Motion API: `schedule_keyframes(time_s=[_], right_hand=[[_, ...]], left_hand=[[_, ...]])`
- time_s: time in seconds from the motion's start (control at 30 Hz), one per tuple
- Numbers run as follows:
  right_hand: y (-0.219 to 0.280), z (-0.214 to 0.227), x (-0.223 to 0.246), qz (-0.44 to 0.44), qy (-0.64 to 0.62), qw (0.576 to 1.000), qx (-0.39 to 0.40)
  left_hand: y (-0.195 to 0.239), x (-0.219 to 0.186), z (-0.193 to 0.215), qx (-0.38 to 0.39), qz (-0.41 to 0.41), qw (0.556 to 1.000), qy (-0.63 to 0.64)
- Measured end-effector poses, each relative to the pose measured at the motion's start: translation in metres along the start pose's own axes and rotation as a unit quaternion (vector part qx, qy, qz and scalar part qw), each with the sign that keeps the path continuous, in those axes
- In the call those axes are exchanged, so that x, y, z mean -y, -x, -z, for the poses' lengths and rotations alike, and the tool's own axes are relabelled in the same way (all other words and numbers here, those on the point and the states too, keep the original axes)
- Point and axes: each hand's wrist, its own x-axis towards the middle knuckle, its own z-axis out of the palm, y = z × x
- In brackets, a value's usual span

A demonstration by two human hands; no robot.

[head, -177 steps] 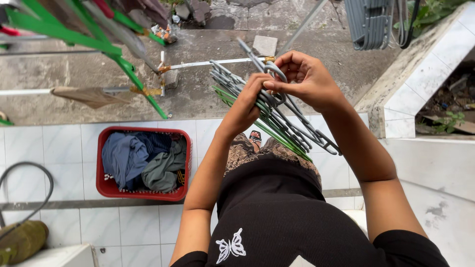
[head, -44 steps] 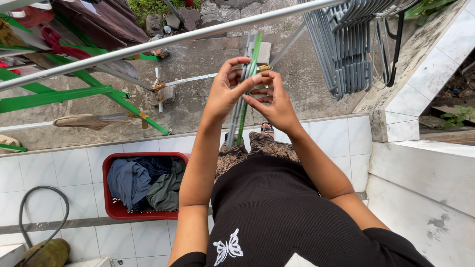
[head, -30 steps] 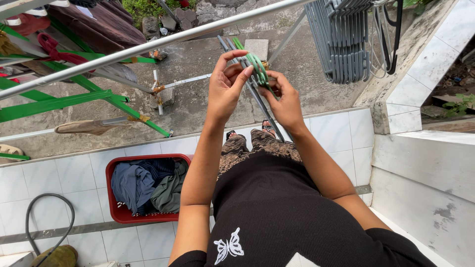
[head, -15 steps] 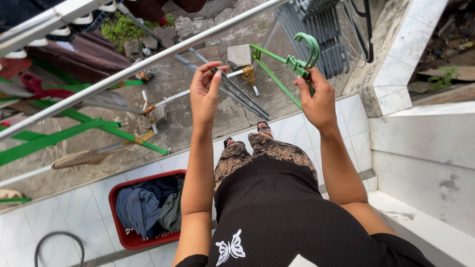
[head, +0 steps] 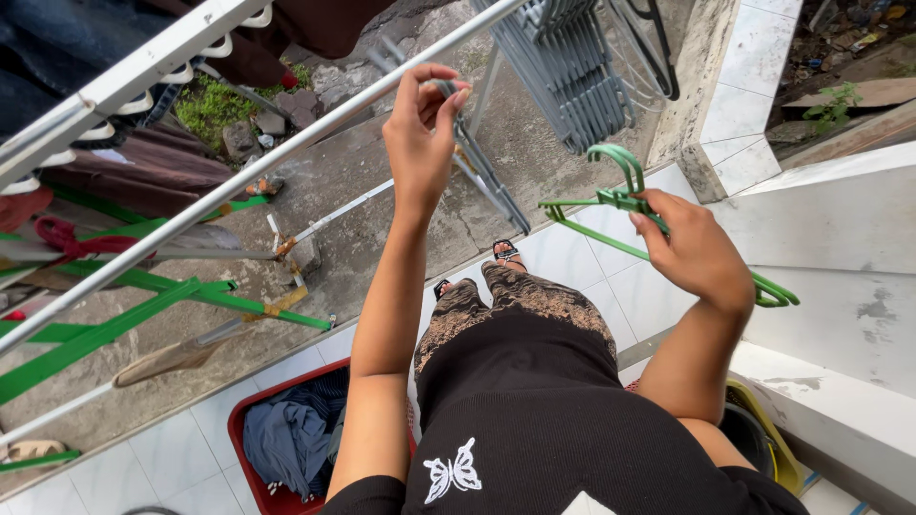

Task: The person organizes empty hangers on a drying rack, then picks up wet garments from a red laundry basket, places each on a hanger, and hangs them on the rack. Items handled include pants, shirts, and underwear.

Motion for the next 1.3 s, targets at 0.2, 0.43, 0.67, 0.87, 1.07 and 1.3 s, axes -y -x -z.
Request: schedule_keyframes(time_s=[0.2, 0.43, 0.67, 0.87, 1.07, 1.3], right_hand=[[0.009, -0.007, -0.004, -0.001, -0.018, 1.000, -0.017], [0.004, -0.035, -0.003, 0.027, -0.049, 0.998, -0.030], [0.004, -0.050, 0.005, 0.012, -0.055, 0.996, -0.062], [0.008, -0.059, 0.012, 0.011, -0.064, 0.994, -0.088], [0.007, -0.060, 0.016, 0.061, -0.090, 0.990, -0.093], [-0.001, -0.053, 0.023, 0.040, -0.084, 0.995, -0.038]], left_hand=[[-0.044, -0.004, -0.036, 0.003, -0.067, 0.989, -0.132], [-0.066, 0.014, -0.036, -0.021, -0.134, 0.940, -0.313], [-0.070, 0.044, -0.038, 0.003, -0.165, 0.931, -0.325], [-0.081, 0.046, -0.033, 0.058, -0.156, 0.877, -0.451], [-0.089, 0.047, -0.033, 0.060, -0.254, 0.852, -0.453], [-0.100, 0.057, -0.051, 0.108, -0.210, 0.884, -0.405]])
